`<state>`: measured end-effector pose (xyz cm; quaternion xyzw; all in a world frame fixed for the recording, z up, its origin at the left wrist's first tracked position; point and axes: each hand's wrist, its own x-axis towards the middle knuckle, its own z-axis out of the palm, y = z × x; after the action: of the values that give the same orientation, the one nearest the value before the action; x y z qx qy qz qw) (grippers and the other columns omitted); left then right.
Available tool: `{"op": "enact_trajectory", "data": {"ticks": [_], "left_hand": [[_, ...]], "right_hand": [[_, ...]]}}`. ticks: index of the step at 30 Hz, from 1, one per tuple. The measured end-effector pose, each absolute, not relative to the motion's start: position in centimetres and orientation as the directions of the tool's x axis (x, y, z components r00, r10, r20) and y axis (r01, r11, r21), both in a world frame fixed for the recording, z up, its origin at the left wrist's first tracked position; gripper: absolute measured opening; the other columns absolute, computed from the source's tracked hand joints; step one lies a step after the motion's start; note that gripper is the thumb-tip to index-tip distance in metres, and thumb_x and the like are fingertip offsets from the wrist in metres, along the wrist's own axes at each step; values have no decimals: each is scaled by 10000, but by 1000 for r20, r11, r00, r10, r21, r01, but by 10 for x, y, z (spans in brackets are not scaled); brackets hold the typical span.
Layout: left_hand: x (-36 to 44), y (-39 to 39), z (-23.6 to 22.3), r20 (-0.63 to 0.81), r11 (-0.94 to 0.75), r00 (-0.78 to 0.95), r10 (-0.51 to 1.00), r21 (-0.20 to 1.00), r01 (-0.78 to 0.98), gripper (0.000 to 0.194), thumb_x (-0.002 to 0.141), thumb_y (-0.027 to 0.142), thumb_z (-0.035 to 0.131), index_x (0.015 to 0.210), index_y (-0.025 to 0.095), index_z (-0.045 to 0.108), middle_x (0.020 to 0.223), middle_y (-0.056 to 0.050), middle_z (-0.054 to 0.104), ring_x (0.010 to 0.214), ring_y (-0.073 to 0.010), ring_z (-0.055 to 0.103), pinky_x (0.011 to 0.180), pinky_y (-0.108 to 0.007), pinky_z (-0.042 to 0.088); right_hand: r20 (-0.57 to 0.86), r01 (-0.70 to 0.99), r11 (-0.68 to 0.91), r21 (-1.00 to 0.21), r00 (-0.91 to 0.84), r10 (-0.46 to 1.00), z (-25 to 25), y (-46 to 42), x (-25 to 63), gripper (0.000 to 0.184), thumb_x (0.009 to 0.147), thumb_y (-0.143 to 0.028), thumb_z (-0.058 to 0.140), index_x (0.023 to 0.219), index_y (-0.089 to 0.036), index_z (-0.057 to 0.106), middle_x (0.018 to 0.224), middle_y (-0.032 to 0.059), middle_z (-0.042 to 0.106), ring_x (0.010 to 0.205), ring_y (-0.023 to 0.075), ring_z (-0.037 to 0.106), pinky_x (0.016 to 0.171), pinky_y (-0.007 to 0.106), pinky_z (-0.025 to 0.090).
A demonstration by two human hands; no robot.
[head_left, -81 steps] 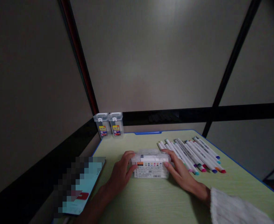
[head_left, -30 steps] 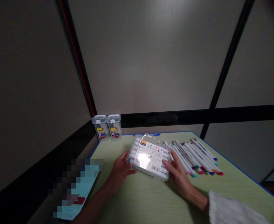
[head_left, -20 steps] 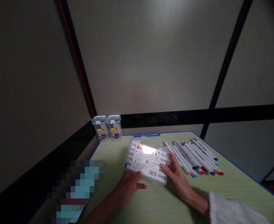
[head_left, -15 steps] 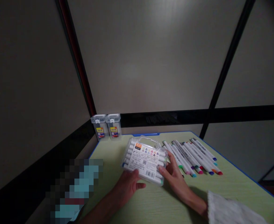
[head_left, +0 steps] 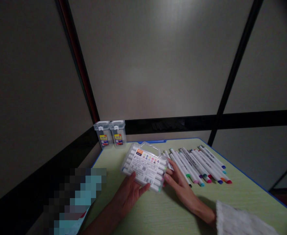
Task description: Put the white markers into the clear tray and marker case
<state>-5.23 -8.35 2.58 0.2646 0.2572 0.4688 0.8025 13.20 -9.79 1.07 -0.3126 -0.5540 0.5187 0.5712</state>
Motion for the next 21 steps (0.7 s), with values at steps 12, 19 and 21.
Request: {"op": "enact_trajectory", "data": {"ticks": [12,19,21], "left_hand": [[-60,-79,28,-76,177,191,979,780,-600,596,655,109,664,1188,216,418,1113,-61,603,1014,-234,574,782,-356,532],[-65,-68,25,43,-20,53,998,928,-372,459,635,229,694,1065,162,545,1020,-65,649,972,-252,590,828,-404,504],[-67,-64,22,115,-114,-8,993,972,-203,388,626,247,699,984,137,598,984,-77,661,971,-274,587,844,-424,487]], "right_hand": [[296,-137,274,-952,-176,939,8,-98,136,498,840,-403,493,1269,-261,283,1074,80,567,903,181,543,678,307,436],[324,-101,309,-946,-205,924,7,-97,135,437,840,-389,496,1228,-266,339,1036,79,601,839,178,567,675,324,437],[339,-96,325,-941,-211,917,5,-97,135,419,843,-381,497,1220,-267,354,1012,75,605,816,172,569,660,318,441]]}}
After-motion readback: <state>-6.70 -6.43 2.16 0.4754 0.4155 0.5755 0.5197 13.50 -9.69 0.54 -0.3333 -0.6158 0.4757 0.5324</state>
